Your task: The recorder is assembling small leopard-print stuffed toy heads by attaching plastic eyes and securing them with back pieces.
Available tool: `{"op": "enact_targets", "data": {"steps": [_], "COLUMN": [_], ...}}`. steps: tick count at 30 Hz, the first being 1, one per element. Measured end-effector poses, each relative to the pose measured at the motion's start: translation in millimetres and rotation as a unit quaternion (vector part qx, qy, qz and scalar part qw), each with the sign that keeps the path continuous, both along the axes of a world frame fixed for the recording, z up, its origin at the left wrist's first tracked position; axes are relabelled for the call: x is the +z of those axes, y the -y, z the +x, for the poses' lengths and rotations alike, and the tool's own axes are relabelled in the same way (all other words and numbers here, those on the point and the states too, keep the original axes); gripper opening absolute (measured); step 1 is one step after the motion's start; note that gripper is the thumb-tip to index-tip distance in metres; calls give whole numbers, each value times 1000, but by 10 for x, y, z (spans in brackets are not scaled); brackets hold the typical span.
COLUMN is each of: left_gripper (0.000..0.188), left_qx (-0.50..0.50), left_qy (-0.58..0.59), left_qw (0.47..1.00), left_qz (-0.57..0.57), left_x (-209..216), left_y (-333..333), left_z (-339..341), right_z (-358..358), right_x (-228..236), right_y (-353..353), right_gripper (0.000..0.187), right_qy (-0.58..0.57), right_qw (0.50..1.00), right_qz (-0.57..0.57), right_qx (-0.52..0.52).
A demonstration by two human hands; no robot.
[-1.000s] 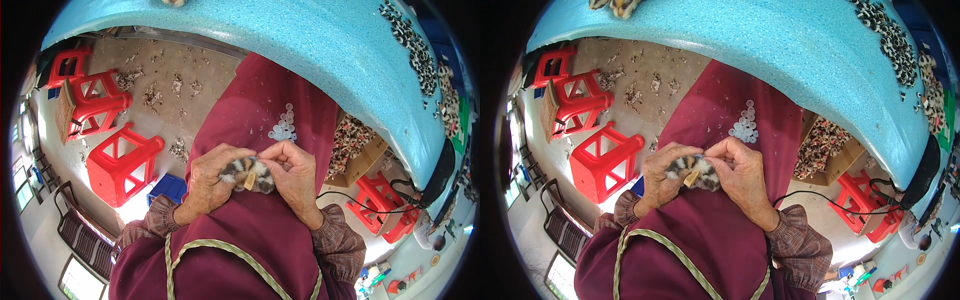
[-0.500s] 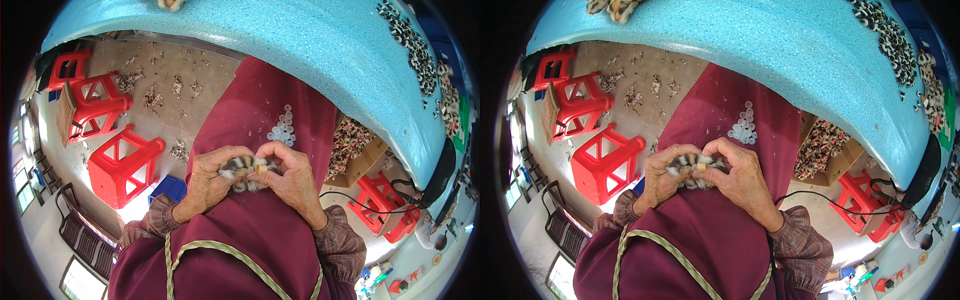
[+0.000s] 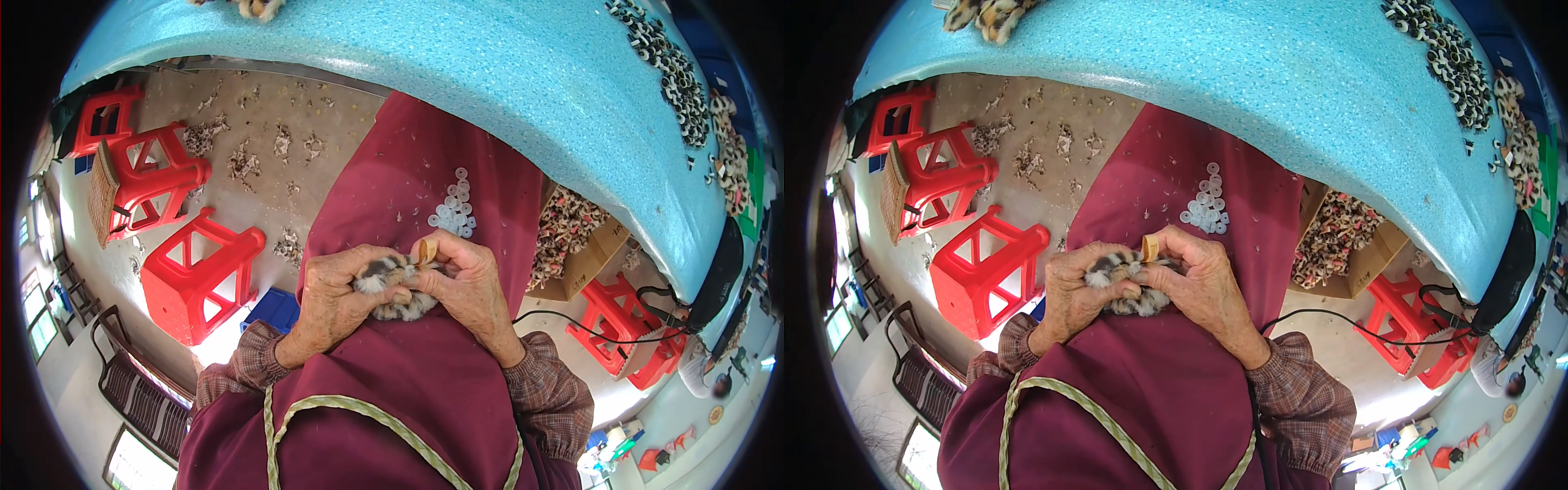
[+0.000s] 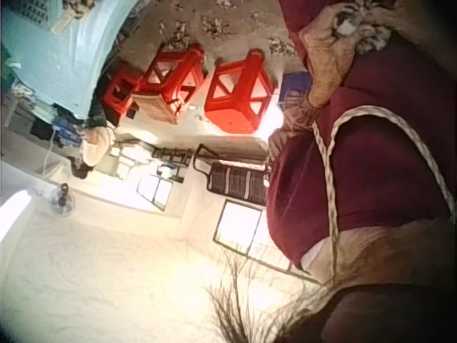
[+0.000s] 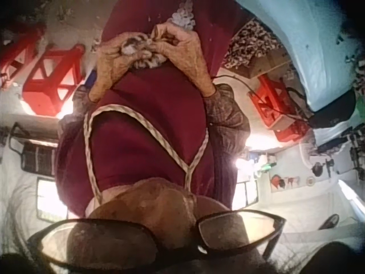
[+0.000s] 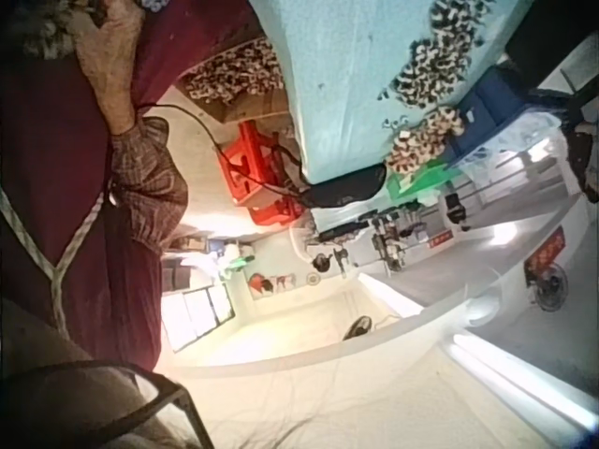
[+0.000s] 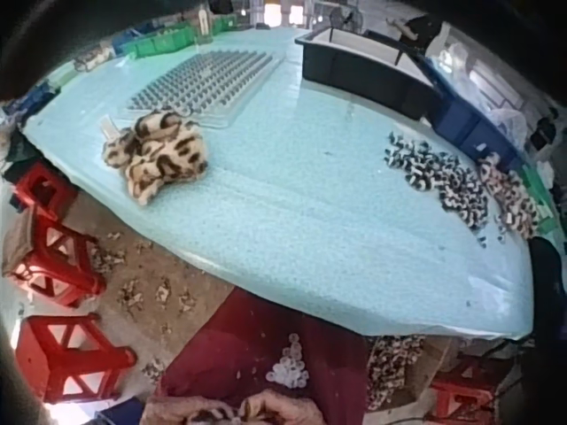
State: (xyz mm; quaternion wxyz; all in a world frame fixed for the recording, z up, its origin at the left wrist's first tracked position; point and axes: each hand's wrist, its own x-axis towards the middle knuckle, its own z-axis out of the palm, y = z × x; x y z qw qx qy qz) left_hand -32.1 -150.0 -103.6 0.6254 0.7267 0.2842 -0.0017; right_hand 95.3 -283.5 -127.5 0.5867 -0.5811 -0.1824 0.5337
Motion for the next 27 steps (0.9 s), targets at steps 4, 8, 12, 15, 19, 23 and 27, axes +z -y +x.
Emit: {"op": "enact_targets", "data": {"steps": [4, 8, 12, 15, 19, 23, 27], "left_gripper": [31, 30, 28, 27, 26, 27, 26], "left_qx": [42, 28, 20, 18, 16, 22, -1], "left_qy": [-25, -11, 23, 49, 95, 120, 72], "left_qw": [994, 998, 999, 999, 995, 992, 997], "left_qz": [-93, -53, -30, -6, 20, 31, 8], "left_x": [-27, -12, -36, -63, -74, -94, -68], "left_y": [7, 22, 33, 53, 72, 56, 18], "left_z": [-28, -18, -39, -63, -93, -95, -88], "right_z": [22, -33, -34, -67, -85, -96, -46], "right_x": [84, 157, 195, 200, 180, 145, 67], "right_y": [17, 47, 45, 40, 51, 34, 69], "right_gripper": [12, 18, 22, 24, 24, 25, 20], "right_qy": [-21, -44, -90, -96, -83, -110, -138], "right_qw": [999, 999, 995, 995, 996, 993, 990], "right_qz": [-26, -19, -24, -18, -29, -29, 0], "right_qx": [9, -16, -18, -32, -21, -27, -13]}}
